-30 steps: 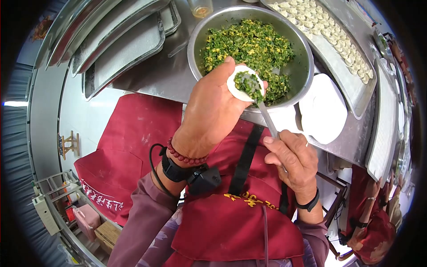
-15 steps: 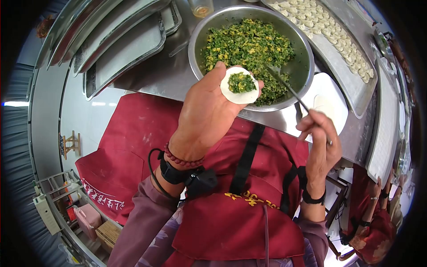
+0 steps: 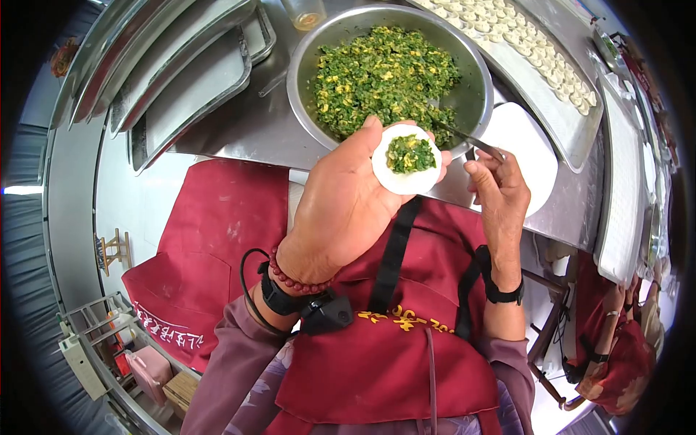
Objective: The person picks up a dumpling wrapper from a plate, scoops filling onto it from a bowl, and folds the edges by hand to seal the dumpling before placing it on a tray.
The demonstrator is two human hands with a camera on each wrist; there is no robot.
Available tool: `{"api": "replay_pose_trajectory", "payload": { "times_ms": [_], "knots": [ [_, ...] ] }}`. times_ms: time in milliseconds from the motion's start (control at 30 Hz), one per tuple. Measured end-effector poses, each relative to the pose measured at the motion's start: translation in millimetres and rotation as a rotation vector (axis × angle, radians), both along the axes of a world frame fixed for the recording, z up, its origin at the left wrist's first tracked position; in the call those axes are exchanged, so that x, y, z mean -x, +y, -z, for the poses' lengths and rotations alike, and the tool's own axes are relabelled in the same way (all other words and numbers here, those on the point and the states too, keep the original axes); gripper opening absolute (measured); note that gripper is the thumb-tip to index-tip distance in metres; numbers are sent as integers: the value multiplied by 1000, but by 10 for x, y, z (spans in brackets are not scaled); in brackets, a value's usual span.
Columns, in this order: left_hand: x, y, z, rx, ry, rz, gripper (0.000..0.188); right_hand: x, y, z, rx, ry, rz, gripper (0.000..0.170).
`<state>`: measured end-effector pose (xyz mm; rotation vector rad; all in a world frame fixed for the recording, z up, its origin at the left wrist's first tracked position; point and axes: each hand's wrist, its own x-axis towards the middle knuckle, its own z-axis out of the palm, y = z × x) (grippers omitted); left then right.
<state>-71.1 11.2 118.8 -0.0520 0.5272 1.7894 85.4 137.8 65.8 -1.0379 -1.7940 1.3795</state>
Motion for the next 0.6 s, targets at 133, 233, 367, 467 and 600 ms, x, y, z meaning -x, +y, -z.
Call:
{"api": "replay_pose_trajectory", "payload": {
  "times_ms": [133, 233, 367, 467, 600],
  "knots": [
    [-111, -3, 10, 14, -39, 56, 50, -202, -159, 21, -132, 62, -55, 26],
    [-190, -6, 31, 13, -58, 87, 50, -147, -272, -132, -433, 213, -169, 32],
    [-256, -11, 76, -24, -34, 138, 50, -156, -240, -148, -580, 176, -217, 32],
    [-287, -7, 66, -22, -30, 143, 49, -169, -230, -156, -570, 182, -221, 28],
    [-340, 5, 95, -35, 78, 166, 50, -191, -200, -100, -600, 213, -206, 22]
  ]
}}
